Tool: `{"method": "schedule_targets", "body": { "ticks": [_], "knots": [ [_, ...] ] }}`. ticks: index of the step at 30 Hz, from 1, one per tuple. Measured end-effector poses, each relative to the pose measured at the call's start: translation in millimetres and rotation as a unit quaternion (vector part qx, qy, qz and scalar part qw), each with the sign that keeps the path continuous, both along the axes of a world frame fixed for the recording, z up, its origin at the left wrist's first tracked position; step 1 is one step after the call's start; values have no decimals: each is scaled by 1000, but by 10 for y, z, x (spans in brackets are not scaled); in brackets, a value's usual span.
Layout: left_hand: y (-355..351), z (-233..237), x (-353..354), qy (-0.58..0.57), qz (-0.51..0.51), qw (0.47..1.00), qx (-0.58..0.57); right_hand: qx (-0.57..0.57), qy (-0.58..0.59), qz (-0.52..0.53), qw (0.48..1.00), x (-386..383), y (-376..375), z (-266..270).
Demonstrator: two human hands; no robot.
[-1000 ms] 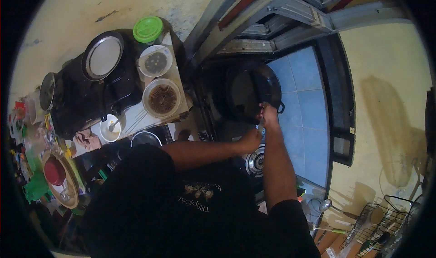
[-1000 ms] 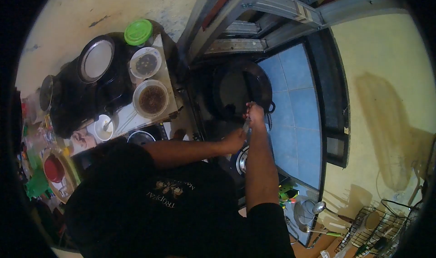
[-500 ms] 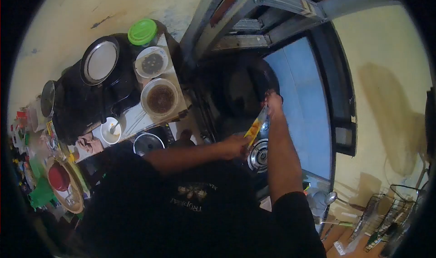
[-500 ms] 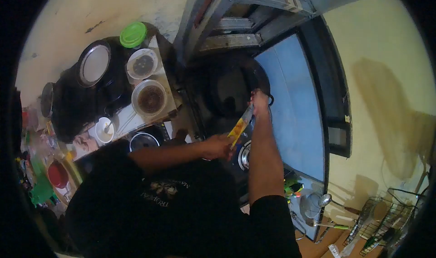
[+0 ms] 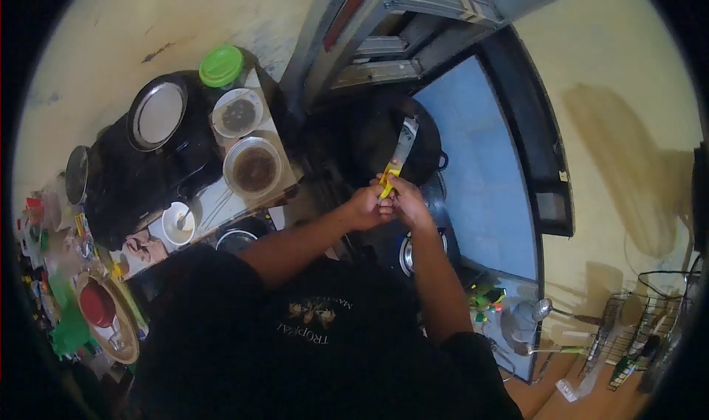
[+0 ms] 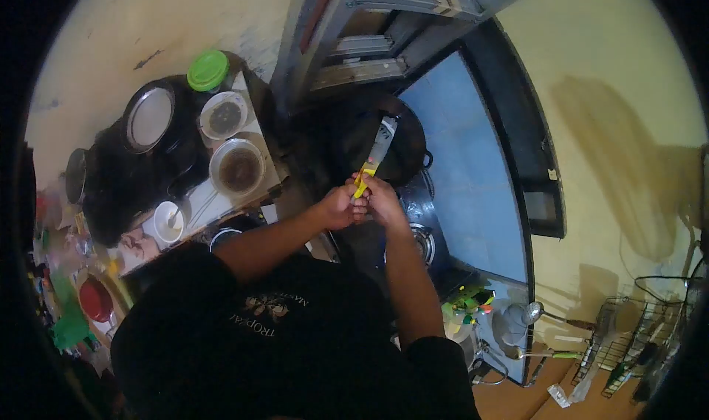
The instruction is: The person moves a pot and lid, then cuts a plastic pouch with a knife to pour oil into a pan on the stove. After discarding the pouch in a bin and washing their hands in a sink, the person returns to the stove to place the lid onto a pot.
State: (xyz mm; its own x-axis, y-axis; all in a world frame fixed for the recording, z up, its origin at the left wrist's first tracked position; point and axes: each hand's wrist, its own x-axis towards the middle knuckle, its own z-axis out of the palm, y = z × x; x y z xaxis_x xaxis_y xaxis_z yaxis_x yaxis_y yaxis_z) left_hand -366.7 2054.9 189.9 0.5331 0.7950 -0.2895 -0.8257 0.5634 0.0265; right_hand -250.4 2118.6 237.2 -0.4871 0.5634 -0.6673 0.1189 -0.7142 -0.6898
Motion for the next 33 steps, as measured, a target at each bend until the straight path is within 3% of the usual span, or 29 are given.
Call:
{"method": "schedule_targets", "body": {
  "ticks": [4, 6, 8, 11, 13, 14, 17, 20, 21, 23, 28, 30, 32, 33],
  "knots": [
    [-40, 134, 20, 91, -7, 996, -2, 36, -100, -21, 994, 15, -32, 7],
    [-78, 156, 86, 139, 0, 990, -9, 81, -88, -63, 991, -72, -75, -43],
    [-108, 31, 190, 427, 37, 898, 105, 125, -75, -98, 984, -95, -97, -106],
    [-112, -131, 201, 429, 106, 887, 131, 120, -59, -88, 987, -52, -138, -137],
    [-52, -112, 105, 416, 82, 898, 117, 72, -92, 25, 993, -2, -184, 6],
    [-31, -90, 66, 401, 58, 908, 102, 72, -91, 25, 993, 27, -186, -53],
    [-16, -134, 73, 376, 76, 914, 129, 74, -58, 12, 996, 66, -149, -181],
    [-113, -146, 194, 314, 82, 941, 97, 82, -108, 2, 991, 8, -65, -190],
    [-147, -130, 239, 314, 83, 941, 97, 113, -88, -49, 988, -13, -21, -249],
    [-233, -90, 312, 411, 49, 904, 108, 142, -67, -99, 983, -24, 43, -285],
    [-301, 31, 300, 317, 50, 944, 75, 40, 30, -88, 995, 60, 149, -110],
    [-287, 71, 210, 301, 41, 949, 82, 38, 12, -88, 995, 105, 166, -205],
    [-247, 106, 129, 369, -24, 903, 217, 38, -7, -89, 995, 139, 141, -264],
    [-183, 116, 97, 369, -23, 903, 218, 61, -10, -95, 994, 124, 97, -299]
  ]
}}
